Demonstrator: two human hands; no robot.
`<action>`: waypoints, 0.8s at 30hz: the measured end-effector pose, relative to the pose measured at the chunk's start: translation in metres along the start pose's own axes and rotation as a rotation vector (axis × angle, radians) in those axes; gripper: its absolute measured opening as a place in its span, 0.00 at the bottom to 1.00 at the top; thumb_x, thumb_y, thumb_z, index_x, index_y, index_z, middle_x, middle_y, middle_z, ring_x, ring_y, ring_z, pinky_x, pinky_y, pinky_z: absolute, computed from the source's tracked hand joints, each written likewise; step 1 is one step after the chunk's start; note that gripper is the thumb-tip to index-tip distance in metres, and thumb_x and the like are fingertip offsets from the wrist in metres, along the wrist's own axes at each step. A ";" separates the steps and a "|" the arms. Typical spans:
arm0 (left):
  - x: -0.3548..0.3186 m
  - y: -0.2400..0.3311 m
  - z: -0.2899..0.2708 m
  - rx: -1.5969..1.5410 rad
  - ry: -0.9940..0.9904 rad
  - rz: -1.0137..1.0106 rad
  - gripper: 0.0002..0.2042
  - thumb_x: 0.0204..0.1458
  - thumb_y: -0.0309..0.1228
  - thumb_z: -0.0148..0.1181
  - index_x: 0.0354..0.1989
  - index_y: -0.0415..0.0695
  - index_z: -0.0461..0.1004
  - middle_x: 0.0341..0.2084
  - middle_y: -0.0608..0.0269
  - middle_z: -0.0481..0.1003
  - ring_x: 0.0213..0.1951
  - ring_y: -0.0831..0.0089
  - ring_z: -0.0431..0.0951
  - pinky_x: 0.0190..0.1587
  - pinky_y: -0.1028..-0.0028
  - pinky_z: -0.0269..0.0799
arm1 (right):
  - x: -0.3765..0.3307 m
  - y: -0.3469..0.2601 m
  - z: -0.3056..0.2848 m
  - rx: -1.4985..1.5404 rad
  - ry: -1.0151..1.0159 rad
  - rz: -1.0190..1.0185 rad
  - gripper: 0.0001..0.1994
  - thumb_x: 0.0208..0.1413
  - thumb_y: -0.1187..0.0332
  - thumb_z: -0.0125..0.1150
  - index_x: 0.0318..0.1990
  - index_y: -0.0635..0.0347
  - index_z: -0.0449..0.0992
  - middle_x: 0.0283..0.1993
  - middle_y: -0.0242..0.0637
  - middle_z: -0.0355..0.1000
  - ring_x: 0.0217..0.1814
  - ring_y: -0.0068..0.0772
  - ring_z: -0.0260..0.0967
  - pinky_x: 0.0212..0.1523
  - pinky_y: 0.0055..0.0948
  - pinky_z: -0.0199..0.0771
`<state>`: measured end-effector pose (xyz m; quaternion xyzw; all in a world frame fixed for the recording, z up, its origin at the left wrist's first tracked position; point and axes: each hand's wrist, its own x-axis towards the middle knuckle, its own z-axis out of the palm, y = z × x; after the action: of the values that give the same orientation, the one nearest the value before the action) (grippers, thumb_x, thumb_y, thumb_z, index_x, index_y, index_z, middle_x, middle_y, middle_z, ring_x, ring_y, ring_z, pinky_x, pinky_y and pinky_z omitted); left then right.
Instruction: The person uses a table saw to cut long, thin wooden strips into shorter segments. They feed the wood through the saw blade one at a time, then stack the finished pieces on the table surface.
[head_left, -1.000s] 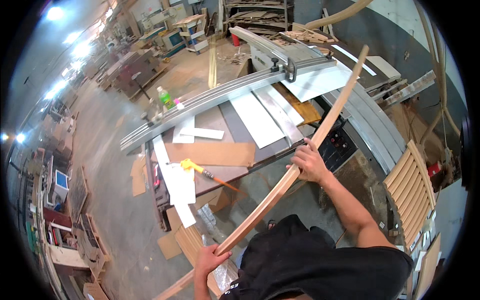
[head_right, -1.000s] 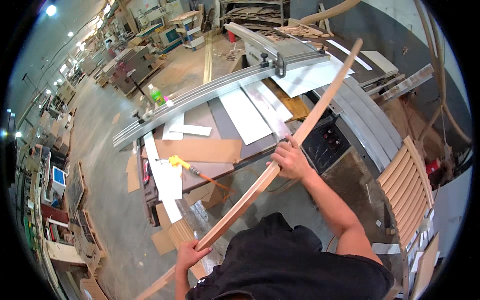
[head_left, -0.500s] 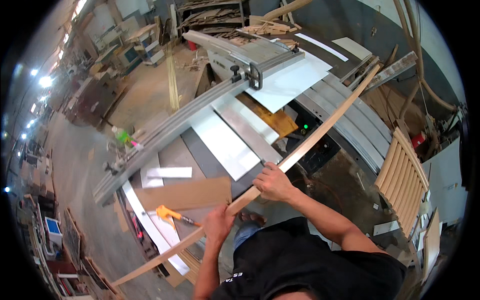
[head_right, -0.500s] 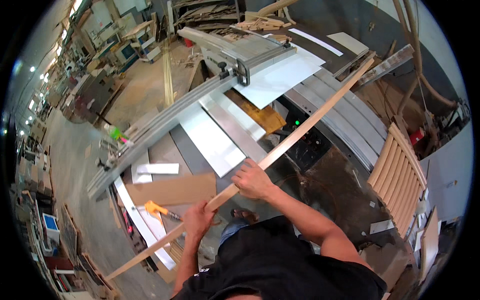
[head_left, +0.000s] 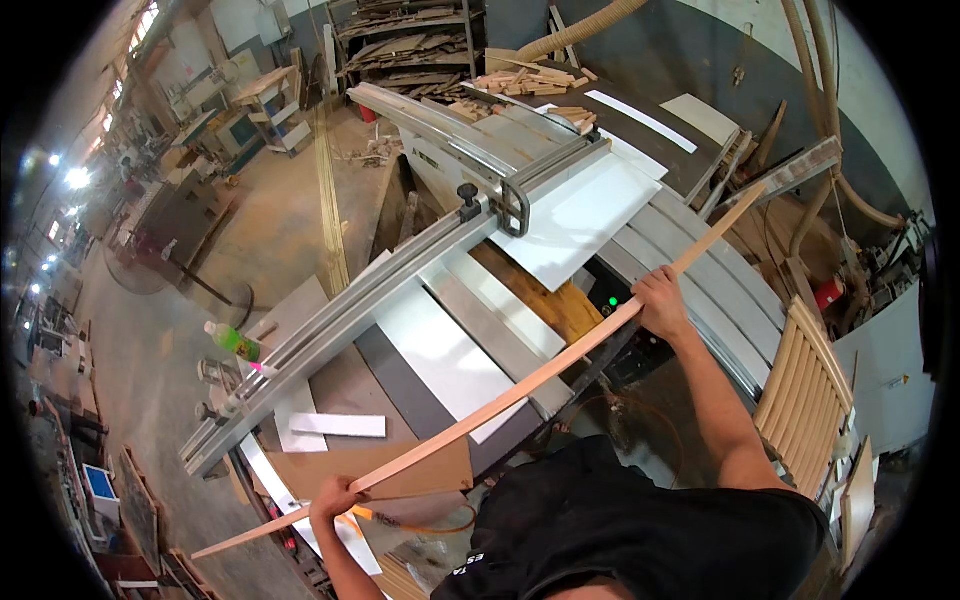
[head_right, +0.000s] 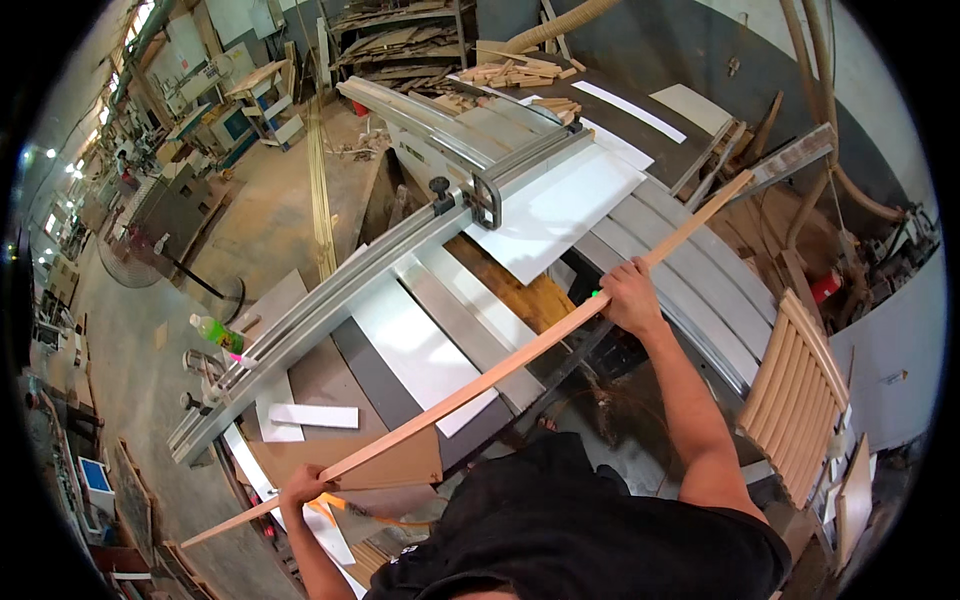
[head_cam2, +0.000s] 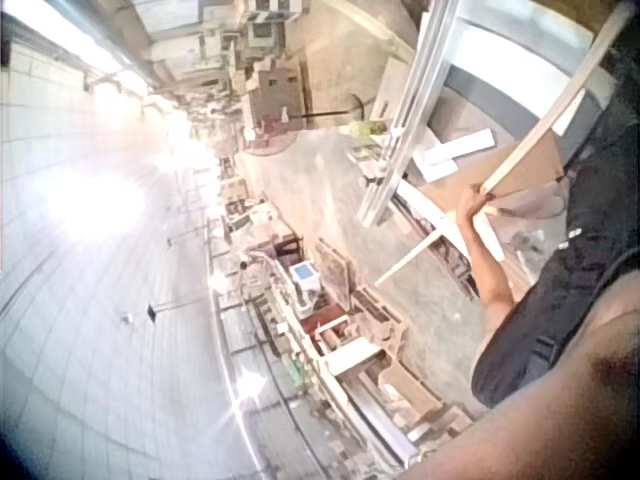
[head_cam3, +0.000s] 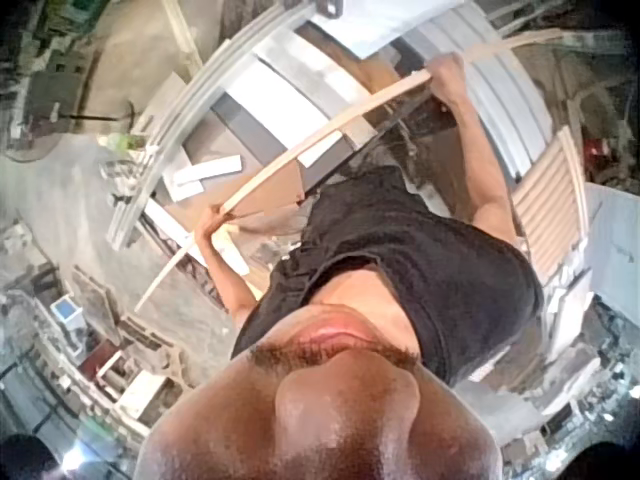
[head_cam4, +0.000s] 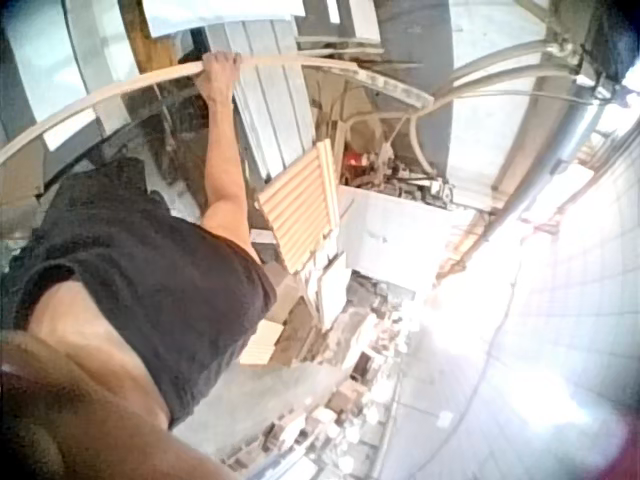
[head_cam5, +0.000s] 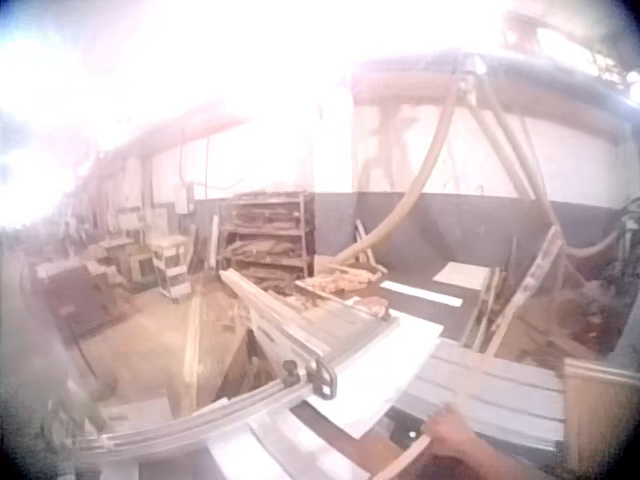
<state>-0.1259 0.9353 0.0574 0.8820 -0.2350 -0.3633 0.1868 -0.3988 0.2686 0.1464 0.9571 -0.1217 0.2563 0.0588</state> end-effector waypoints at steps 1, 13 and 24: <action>0.004 -0.012 -0.009 0.005 0.025 -0.039 0.15 0.40 0.38 0.71 0.35 0.43 0.85 0.28 0.50 0.82 0.32 0.56 0.83 0.40 0.60 0.78 | 0.006 0.009 0.004 -0.001 -0.003 0.015 0.12 0.33 0.66 0.74 0.25 0.55 0.76 0.28 0.38 0.72 0.41 0.45 0.72 0.49 0.44 0.68; 0.173 0.265 0.084 0.210 0.513 0.090 0.19 0.41 0.47 0.73 0.34 0.45 0.82 0.27 0.54 0.81 0.37 0.54 0.81 0.50 0.56 0.66 | 0.094 0.092 0.151 0.278 -0.756 -0.048 0.23 0.31 0.47 0.76 0.29 0.57 0.82 0.31 0.48 0.79 0.36 0.54 0.78 0.39 0.49 0.76; 0.270 0.329 0.080 0.230 0.635 -0.103 0.20 0.47 0.44 0.71 0.43 0.42 0.81 0.46 0.51 0.78 0.51 0.52 0.76 0.56 0.54 0.66 | 0.159 0.219 0.248 0.366 -0.459 -0.117 0.15 0.47 0.52 0.72 0.34 0.54 0.84 0.40 0.36 0.77 0.52 0.41 0.71 0.55 0.43 0.65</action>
<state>-0.1072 0.5042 0.0189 0.9771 -0.1597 -0.0504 0.1313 -0.2045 -0.0178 0.0237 0.9901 -0.0284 0.0472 -0.1290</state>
